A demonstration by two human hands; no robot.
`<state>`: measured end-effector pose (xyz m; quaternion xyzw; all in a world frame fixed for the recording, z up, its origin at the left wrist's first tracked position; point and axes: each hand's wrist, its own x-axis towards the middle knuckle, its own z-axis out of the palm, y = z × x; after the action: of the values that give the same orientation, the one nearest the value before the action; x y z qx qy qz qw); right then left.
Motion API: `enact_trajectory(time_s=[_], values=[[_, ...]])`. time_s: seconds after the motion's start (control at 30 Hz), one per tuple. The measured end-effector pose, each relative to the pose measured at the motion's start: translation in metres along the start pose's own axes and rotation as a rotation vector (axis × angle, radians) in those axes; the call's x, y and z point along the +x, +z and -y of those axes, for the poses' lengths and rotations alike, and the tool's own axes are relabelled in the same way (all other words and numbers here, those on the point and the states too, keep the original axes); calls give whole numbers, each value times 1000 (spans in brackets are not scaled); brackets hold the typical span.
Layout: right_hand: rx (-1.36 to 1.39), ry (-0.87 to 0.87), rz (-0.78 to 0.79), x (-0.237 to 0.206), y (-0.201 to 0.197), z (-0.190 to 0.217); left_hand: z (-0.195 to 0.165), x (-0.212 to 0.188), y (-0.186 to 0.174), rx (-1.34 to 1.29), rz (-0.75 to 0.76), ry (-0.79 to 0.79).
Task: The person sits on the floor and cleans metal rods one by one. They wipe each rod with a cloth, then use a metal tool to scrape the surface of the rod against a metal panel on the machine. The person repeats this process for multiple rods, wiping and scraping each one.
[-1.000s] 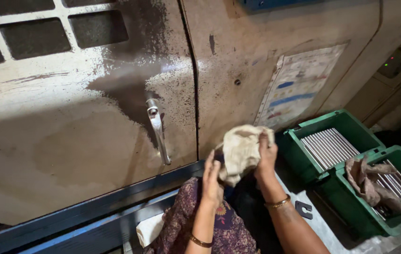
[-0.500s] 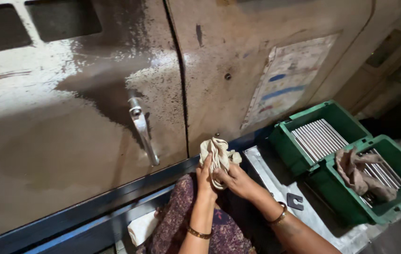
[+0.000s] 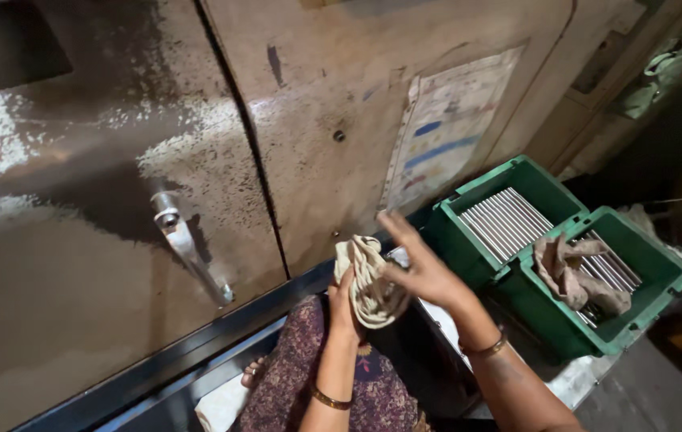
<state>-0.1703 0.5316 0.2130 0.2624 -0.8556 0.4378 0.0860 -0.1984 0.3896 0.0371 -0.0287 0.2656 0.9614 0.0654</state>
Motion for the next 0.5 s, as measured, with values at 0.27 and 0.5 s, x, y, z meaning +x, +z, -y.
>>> enact_trajectory(time_s=[0.27, 0.5], values=[[220, 77, -176, -6, 50, -88, 8, 2, 18, -34, -16, -216], [-599, 390, -335, -14, 26, -132, 6, 0, 25, 380, -88, -177]])
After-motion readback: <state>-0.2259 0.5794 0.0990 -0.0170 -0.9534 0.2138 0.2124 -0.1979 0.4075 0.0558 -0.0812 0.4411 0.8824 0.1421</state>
